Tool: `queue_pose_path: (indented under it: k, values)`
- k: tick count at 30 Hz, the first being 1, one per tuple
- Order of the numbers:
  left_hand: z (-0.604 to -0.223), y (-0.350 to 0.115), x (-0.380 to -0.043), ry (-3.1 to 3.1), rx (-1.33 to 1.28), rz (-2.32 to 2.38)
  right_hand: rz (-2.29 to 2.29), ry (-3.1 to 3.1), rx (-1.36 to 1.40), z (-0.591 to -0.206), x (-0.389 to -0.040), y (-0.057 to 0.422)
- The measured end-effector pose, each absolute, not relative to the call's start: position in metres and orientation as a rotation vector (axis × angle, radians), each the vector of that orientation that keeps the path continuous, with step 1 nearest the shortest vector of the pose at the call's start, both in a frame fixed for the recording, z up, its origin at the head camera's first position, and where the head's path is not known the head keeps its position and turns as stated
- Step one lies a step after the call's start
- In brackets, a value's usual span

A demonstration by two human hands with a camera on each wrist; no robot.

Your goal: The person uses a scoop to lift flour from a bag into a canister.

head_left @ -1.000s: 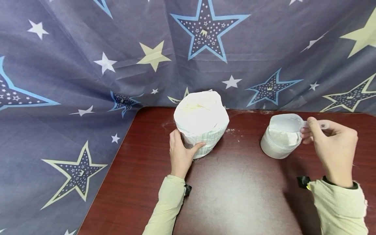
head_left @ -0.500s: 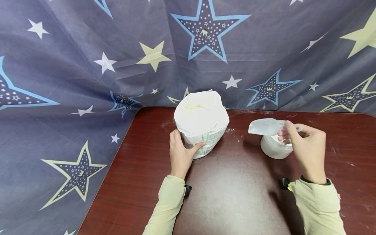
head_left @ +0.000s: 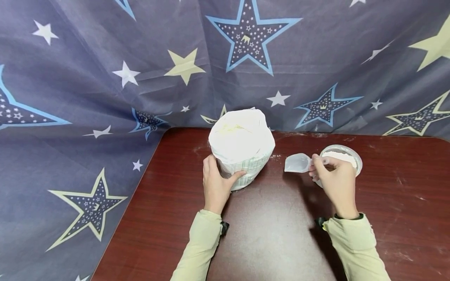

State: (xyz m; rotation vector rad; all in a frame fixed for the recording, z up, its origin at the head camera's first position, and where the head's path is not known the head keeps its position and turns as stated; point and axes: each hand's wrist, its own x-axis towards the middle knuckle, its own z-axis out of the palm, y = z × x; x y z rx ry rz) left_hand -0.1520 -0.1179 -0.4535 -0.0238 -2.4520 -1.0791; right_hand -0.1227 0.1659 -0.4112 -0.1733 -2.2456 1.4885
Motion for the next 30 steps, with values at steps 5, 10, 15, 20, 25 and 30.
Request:
queue_pose_path:
  k: [5, 10, 15, 20, 25, 30]
  values:
    - [-0.453, -0.119, -0.151, -2.448, -0.026, -1.077, 1.51, -2.278, -0.185, -0.418, -0.125, 0.159]
    - [-0.453, -0.119, -0.151, -2.449, -0.021, -1.071, 1.541, -2.286, -0.168, -0.424, -0.127, 0.154]
    - [-0.453, -0.118, -0.151, -2.466, -0.02, -1.074, 1.572, -2.285, -0.177, -0.43, -0.128, 0.154]
    - [-0.452, -0.117, -0.151, -2.471, -0.02, -1.077, 1.542, -2.301, -0.221, -0.434, -0.127, 0.156]
    - [-0.453, -0.117, -0.152, -2.46, -0.024, -1.07, 1.476, -2.383, -0.256, -0.436, -0.123, 0.155]
    - [-0.454, -0.118, -0.152, -2.46, -0.024, -1.066, 1.45, -2.511, -0.283, -0.44, -0.12, 0.155]
